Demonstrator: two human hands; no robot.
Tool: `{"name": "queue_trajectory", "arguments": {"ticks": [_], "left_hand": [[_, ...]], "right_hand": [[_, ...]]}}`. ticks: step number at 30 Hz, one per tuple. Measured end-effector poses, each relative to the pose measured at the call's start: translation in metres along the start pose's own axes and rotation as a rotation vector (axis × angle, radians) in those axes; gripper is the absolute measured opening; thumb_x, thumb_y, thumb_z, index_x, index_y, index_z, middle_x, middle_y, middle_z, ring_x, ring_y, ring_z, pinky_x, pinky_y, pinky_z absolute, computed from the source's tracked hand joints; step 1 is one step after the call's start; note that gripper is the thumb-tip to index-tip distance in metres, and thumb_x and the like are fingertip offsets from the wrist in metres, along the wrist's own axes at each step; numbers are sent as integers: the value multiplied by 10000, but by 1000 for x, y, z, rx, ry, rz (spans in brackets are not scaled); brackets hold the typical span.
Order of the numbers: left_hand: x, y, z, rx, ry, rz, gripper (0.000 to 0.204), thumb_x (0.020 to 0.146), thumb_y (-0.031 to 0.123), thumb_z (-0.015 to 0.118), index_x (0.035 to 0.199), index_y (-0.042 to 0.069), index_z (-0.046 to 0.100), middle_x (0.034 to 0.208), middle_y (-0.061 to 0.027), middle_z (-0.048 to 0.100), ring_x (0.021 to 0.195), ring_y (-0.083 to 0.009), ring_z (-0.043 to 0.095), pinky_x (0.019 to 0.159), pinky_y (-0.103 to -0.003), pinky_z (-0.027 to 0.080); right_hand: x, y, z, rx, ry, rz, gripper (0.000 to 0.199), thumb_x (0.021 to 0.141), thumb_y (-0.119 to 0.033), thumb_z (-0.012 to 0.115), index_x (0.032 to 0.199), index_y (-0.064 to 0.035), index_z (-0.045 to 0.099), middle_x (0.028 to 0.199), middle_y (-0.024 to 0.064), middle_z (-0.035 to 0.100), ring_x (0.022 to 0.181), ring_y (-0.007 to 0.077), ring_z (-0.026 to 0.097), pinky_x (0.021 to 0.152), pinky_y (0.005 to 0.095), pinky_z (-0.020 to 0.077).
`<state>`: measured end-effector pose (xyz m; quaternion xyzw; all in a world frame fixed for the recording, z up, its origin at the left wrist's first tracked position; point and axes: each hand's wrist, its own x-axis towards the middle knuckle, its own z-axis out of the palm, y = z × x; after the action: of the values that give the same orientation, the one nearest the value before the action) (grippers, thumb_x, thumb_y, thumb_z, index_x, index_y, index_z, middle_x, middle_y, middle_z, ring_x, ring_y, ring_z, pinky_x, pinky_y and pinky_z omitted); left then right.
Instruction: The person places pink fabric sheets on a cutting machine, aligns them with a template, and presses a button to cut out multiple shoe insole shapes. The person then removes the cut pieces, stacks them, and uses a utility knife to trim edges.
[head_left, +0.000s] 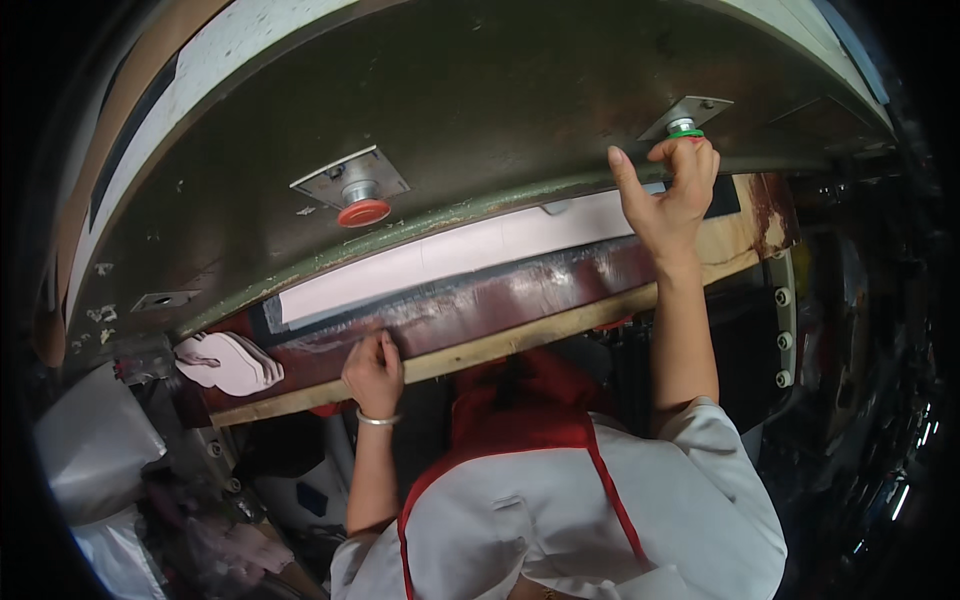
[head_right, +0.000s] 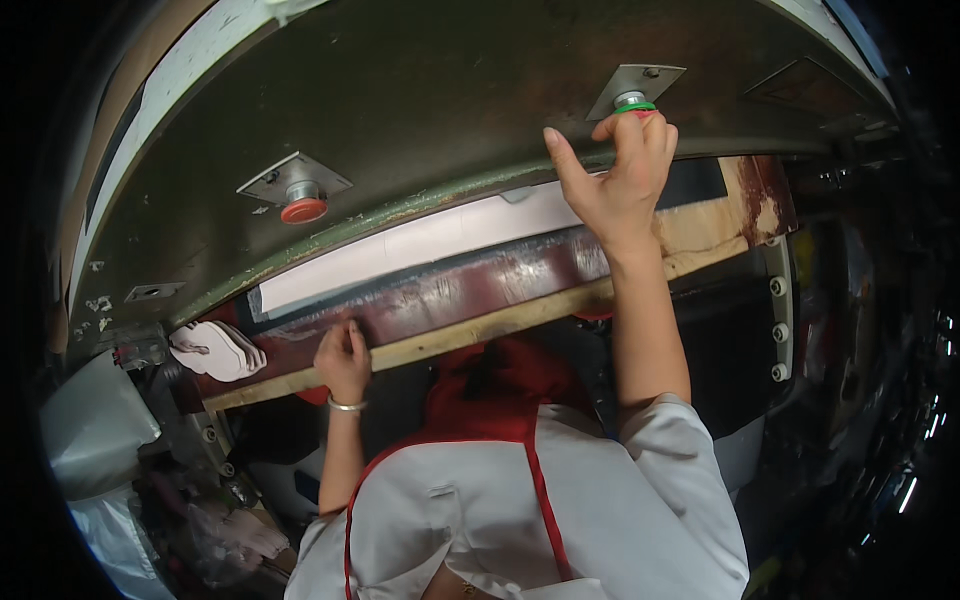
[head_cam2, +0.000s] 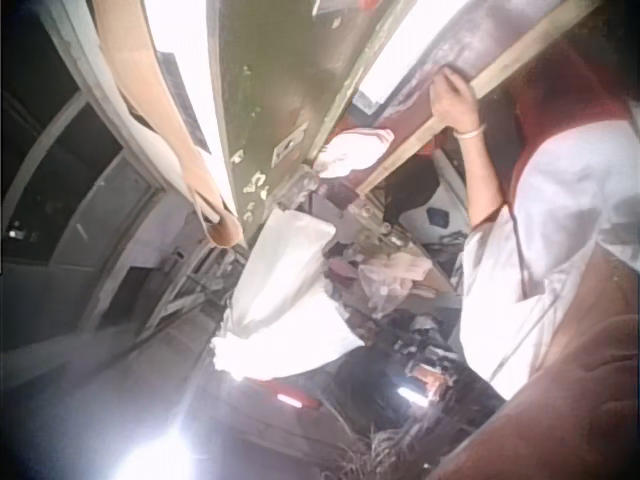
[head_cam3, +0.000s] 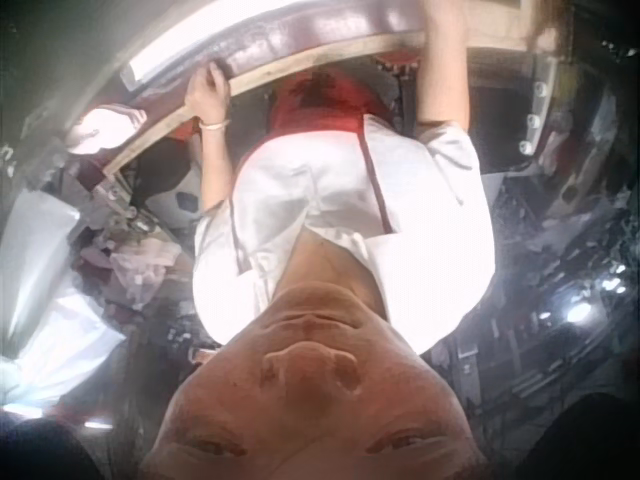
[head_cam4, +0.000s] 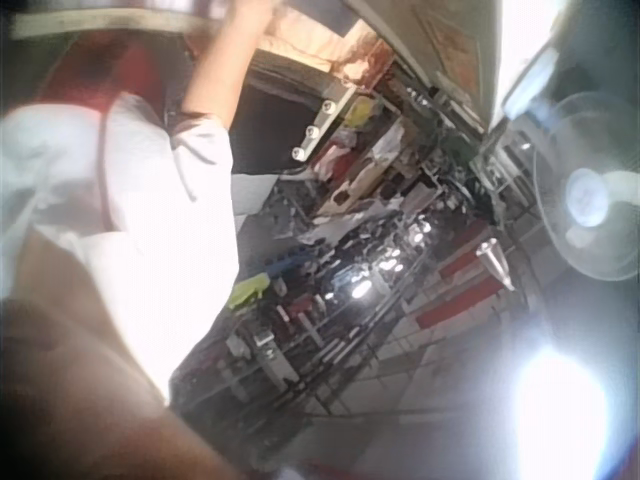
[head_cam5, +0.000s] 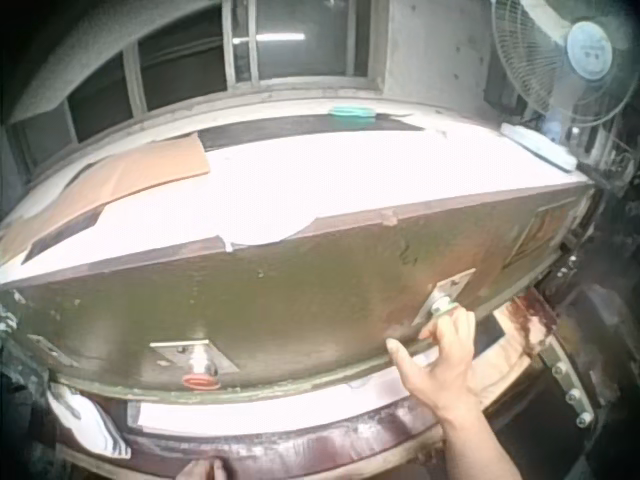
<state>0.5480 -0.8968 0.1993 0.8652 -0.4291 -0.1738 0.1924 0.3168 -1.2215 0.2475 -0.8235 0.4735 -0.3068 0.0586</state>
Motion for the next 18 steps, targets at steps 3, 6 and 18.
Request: {"name": "queue_trajectory", "arguments": {"ticks": [3, 6, 18], "left_hand": [[13, -4, 0, -32, 10, 44, 83, 851, 116, 632, 792, 59, 630, 617, -121, 550, 568, -325, 558, 528, -418, 432], [5, -1, -4, -30, -14, 14, 104, 852, 121, 636, 772, 55, 626, 590, -115, 524, 542, -309, 540, 515, -405, 421], [-39, -5, -5, -30, 14, 10, 167, 876, 131, 624, 743, 30, 616, 589, -128, 522, 541, -303, 530, 526, -411, 426]], "right_hand": [[-13, 6, 3, 10, -36, 38, 338, 687, -213, 831, 828, -71, 559, 850, 92, 507, 805, 283, 463, 713, 369, 392], [-39, 1, -15, 181, -169, 126, 325, 723, -191, 798, 922, -41, 590, 920, 119, 555, 863, 310, 506, 755, 377, 414], [-187, -19, -83, 380, -681, 330, 55, 768, -50, 669, 810, -15, 662, 733, 152, 626, 735, 335, 612, 669, 413, 504]]}}
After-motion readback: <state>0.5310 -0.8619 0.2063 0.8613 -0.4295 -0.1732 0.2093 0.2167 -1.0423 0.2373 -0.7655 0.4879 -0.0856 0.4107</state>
